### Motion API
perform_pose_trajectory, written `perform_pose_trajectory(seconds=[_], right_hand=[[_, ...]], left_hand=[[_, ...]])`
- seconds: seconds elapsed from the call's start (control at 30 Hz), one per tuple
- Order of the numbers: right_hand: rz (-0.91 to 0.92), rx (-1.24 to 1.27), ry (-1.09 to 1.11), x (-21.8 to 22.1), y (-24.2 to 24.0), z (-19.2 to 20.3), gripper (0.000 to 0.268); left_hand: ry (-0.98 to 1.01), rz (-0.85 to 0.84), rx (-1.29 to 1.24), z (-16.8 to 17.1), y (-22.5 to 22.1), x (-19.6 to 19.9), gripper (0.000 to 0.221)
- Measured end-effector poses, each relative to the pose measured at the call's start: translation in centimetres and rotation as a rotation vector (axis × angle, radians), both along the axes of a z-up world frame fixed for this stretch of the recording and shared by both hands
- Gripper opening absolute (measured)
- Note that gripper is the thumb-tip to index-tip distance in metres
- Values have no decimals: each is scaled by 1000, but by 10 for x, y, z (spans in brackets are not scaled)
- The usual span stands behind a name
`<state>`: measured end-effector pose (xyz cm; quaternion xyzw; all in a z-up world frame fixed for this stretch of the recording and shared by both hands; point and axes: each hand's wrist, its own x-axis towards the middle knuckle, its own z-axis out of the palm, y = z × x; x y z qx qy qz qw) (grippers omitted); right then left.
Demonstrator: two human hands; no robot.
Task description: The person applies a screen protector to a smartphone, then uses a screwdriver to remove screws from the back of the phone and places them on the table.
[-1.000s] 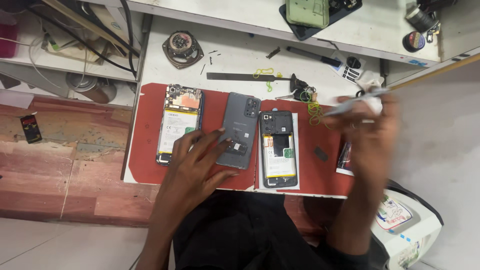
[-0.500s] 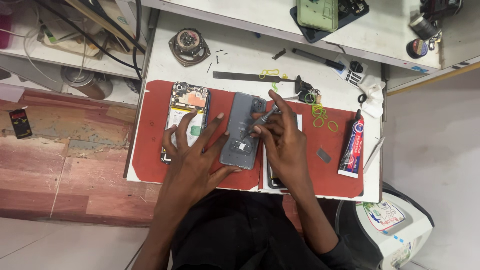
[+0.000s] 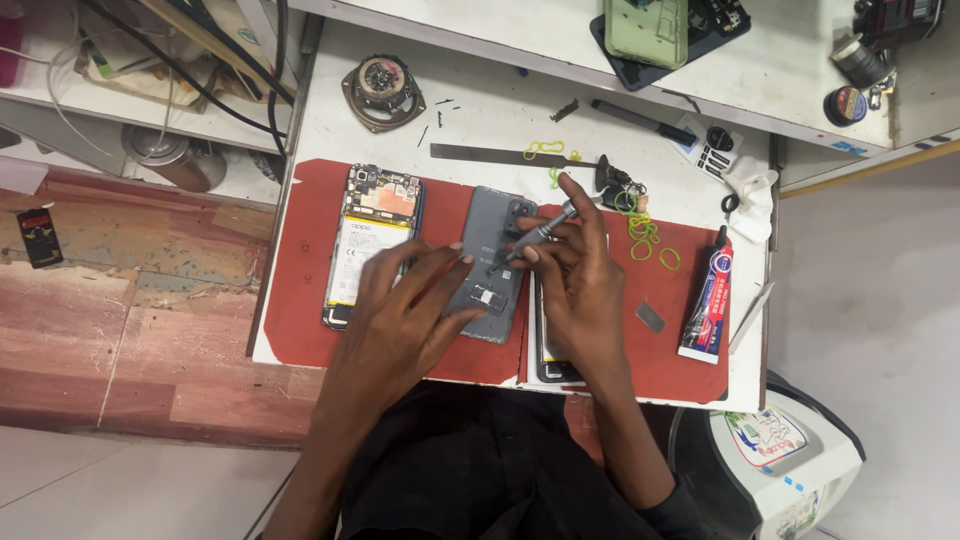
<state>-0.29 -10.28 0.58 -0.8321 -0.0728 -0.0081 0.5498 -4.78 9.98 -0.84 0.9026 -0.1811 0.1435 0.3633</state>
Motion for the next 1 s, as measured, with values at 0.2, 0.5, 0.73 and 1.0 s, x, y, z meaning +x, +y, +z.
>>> perform_pose_trajectory(seconds=[0.2,0.5,0.73,1.0], right_hand=[[-11,310,78,1,-7,-5,69],[-45,477,101,6,-10,-12,72],[-86,552,12,1,-5,-14,71],[-147,567,9,0,-7,-13,73]], left_hand=[[57,-15,-92,0,-17,14,47],[-61,-32,-74,-16,-34,36,20],[-41,-96,-259,-15,-29,44,20],[24,11,-365,-12,-31,39,10]])
